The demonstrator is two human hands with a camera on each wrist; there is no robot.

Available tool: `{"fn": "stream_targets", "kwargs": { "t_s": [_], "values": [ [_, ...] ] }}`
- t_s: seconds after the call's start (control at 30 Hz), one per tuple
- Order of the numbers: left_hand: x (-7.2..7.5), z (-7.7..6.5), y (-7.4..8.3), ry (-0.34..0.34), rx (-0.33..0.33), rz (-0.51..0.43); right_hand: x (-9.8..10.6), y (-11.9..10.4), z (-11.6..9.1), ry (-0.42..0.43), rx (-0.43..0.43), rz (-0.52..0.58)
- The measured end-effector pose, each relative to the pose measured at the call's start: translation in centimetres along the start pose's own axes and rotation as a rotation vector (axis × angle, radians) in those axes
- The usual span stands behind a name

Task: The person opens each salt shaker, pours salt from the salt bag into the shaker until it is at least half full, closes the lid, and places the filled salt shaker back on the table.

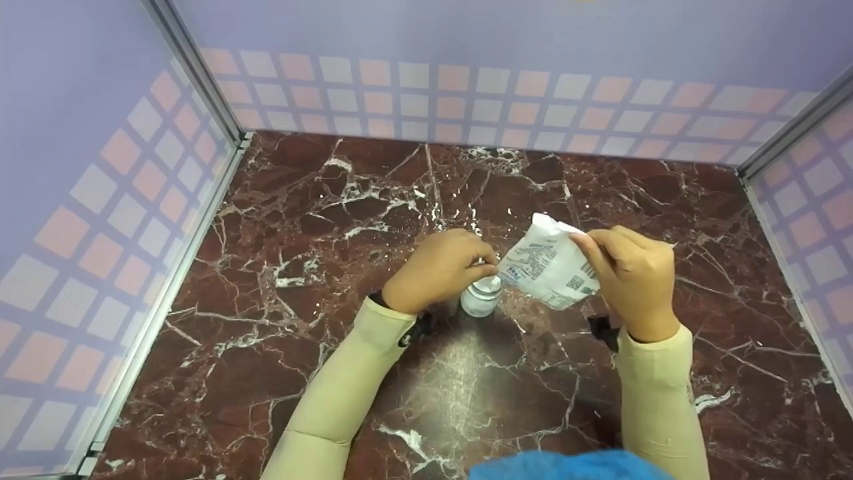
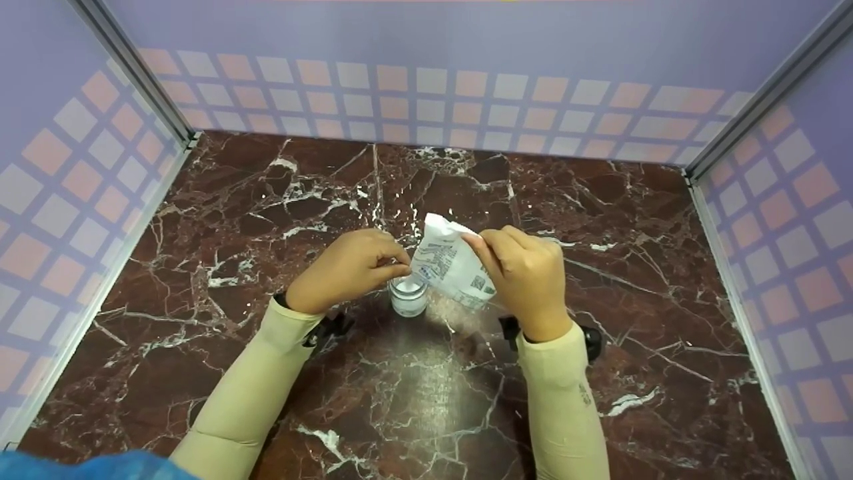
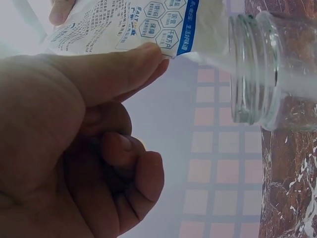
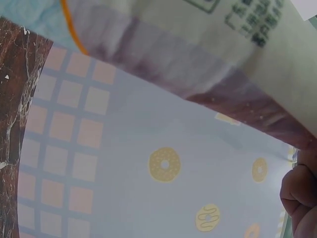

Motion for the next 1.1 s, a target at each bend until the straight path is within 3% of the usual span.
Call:
{"fn": "stream_targets", "kwargs": {
  "t_s": [1.1],
  "values": [
    [-0.16, 0.16, 0.01, -0.029, 0.009, 0.035, -0.12, -0.16, -0.03, -0.011, 0.028, 0.012]
  ]
}}
Point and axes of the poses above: each hand's wrist, its own z-axis towards the middle knuckle, its own x-axis out of the back of the hand, y = z × x, the point moved 7 cm from there along z, towards the middle knuckle, and after that the axes turned 14 degrees about -z, right-handed, at the moved point
